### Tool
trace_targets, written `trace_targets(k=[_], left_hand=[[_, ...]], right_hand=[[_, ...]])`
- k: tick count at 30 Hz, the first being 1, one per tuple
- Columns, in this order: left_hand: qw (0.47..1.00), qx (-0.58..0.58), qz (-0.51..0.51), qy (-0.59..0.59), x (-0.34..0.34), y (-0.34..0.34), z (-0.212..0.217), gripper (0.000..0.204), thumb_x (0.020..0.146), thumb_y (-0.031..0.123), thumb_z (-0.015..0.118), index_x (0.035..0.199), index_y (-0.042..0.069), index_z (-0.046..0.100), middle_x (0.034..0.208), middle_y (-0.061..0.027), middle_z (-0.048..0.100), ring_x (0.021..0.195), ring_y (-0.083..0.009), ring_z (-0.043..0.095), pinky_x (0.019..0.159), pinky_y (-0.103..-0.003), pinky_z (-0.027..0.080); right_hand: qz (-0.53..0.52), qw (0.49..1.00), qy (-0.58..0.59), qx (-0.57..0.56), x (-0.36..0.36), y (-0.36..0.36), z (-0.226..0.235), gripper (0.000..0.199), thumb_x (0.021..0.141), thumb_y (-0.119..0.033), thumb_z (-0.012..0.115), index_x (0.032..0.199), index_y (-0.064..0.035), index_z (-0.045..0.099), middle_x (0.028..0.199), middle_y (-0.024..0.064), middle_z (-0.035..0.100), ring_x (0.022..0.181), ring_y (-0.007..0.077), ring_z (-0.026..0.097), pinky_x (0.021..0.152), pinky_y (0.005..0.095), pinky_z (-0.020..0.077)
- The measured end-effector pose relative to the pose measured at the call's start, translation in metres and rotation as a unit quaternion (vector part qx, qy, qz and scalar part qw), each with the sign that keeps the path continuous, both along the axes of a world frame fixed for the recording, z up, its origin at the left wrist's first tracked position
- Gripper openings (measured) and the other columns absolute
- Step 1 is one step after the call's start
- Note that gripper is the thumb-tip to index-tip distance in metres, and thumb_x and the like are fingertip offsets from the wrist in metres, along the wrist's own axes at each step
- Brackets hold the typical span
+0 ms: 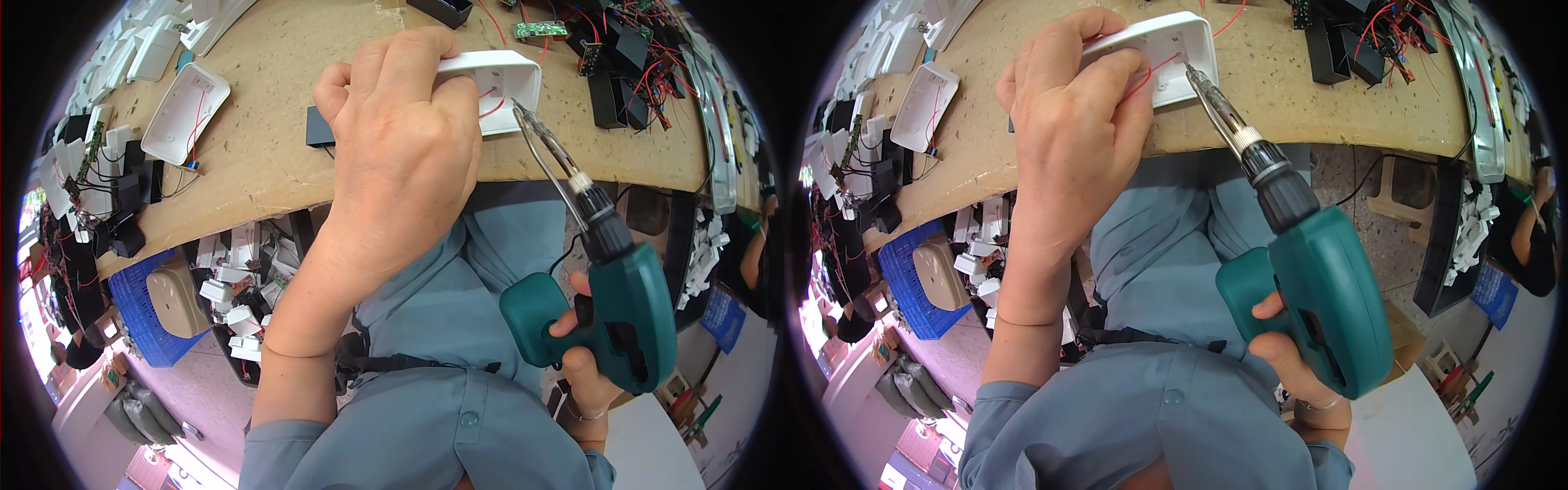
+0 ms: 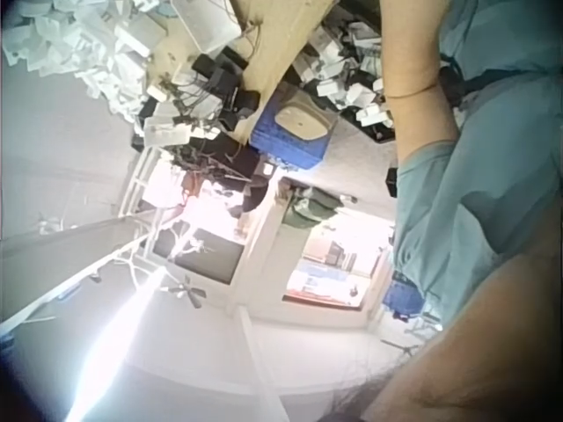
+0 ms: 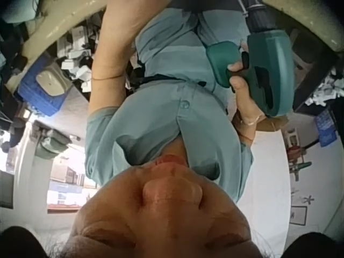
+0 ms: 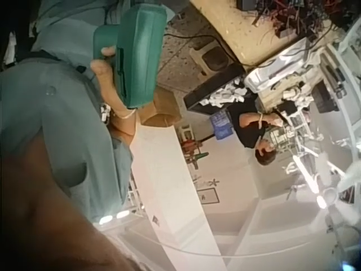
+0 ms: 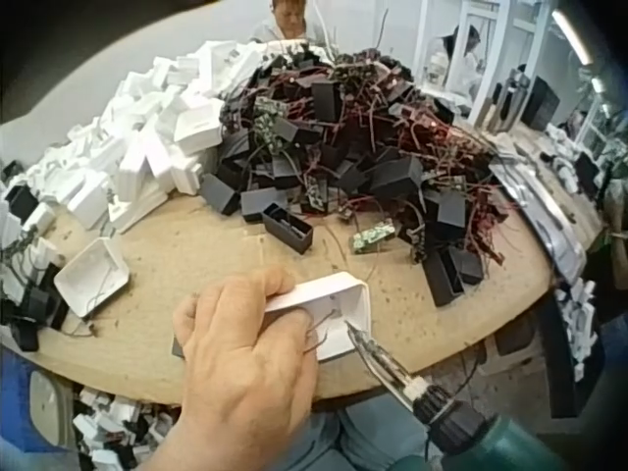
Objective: Soldering wires to circuit boards and assembling them into plastic housings.
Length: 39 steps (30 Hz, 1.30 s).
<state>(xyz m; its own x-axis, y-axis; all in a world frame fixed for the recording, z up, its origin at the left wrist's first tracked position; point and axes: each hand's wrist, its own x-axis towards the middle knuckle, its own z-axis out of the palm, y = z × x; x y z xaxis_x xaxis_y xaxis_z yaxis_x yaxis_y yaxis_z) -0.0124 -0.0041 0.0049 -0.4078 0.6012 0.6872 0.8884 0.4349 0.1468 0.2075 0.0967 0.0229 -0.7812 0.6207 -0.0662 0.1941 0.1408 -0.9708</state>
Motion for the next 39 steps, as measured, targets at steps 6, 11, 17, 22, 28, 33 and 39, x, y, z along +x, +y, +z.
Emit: trace_targets(k=[6,11,17,22,28,33,39], left_hand=[[0.995,0.015,-0.020,-0.101,0.007,-0.007,-0.008,0.024,0.061,0.010,0.069,0.084,0.007,0.062,0.105,-0.0099,0.054,0.093,-0.0232,0.049,0.079,-0.032,0.033],[0.997,0.059,-0.034,-0.038,0.005,-0.007,-0.019,0.022,0.060,0.010,0.070,0.080,0.009,0.063,0.104,-0.0094,0.054,0.089,-0.0221,0.048,0.078,-0.031,0.033],[0.995,0.077,-0.057,-0.017,0.011,-0.004,-0.019,0.021,0.059,0.010,0.071,0.078,0.009,0.064,0.093,-0.0055,0.055,0.080,-0.0190,0.049,0.071,-0.029,0.032],[0.994,0.059,-0.087,-0.029,0.011,-0.003,-0.022,0.022,0.061,0.009,0.070,0.081,0.010,0.063,0.081,-0.0004,0.057,0.071,-0.0150,0.050,0.066,-0.027,0.030],[0.990,0.108,-0.086,0.017,0.007,0.004,-0.028,0.019,0.060,0.008,0.059,0.079,0.010,0.058,0.068,0.0038,0.053,0.058,-0.0107,0.047,0.061,-0.028,0.025],[0.997,0.050,-0.020,-0.048,0.013,0.003,-0.016,0.012,0.067,0.010,0.067,0.079,0.010,0.063,0.074,0.0007,0.058,0.063,-0.0131,0.049,0.065,-0.026,0.025],[0.993,0.088,0.077,-0.011,0.010,0.009,-0.022,0.007,0.065,0.014,0.068,0.071,0.012,0.065,0.092,-0.0017,0.057,0.078,-0.0141,0.046,0.073,-0.032,0.023]], right_hand=[[-0.020,0.999,0.021,0.015,0.007,0.000,0.006,0.072,0.066,-0.039,0.074,0.111,0.0094,0.045,0.100,0.0164,0.056,0.065,0.0128,0.057,0.053,0.0226,0.0463],[-0.051,0.999,0.018,-0.008,0.007,-0.002,0.007,0.074,0.065,-0.041,0.074,0.110,0.0095,0.045,0.099,0.0161,0.056,0.064,0.0126,0.056,0.050,0.0216,0.0454],[-0.059,0.998,0.031,-0.003,0.006,0.000,0.004,0.075,0.063,-0.041,0.075,0.110,0.0094,0.045,0.100,0.0179,0.056,0.062,0.0129,0.056,0.048,0.0211,0.0450],[-0.082,0.995,0.053,-0.020,0.003,-0.002,0.000,0.076,0.062,-0.042,0.075,0.110,0.0077,0.045,0.100,0.0187,0.056,0.062,0.0136,0.057,0.049,0.0212,0.0456],[-0.070,0.996,0.055,-0.006,0.007,0.000,-0.002,0.075,0.063,-0.042,0.075,0.110,0.0074,0.045,0.101,0.0181,0.056,0.063,0.0138,0.057,0.050,0.0214,0.0458],[-0.030,0.999,0.037,0.018,0.015,0.005,-0.004,0.072,0.065,-0.042,0.074,0.109,0.0082,0.047,0.101,0.0166,0.056,0.063,0.0134,0.057,0.051,0.0217,0.0456],[0.009,0.999,0.009,0.042,0.015,0.006,-0.009,0.071,0.065,-0.042,0.073,0.109,0.0084,0.048,0.101,0.0141,0.057,0.065,0.0123,0.056,0.055,0.0226,0.0452]])
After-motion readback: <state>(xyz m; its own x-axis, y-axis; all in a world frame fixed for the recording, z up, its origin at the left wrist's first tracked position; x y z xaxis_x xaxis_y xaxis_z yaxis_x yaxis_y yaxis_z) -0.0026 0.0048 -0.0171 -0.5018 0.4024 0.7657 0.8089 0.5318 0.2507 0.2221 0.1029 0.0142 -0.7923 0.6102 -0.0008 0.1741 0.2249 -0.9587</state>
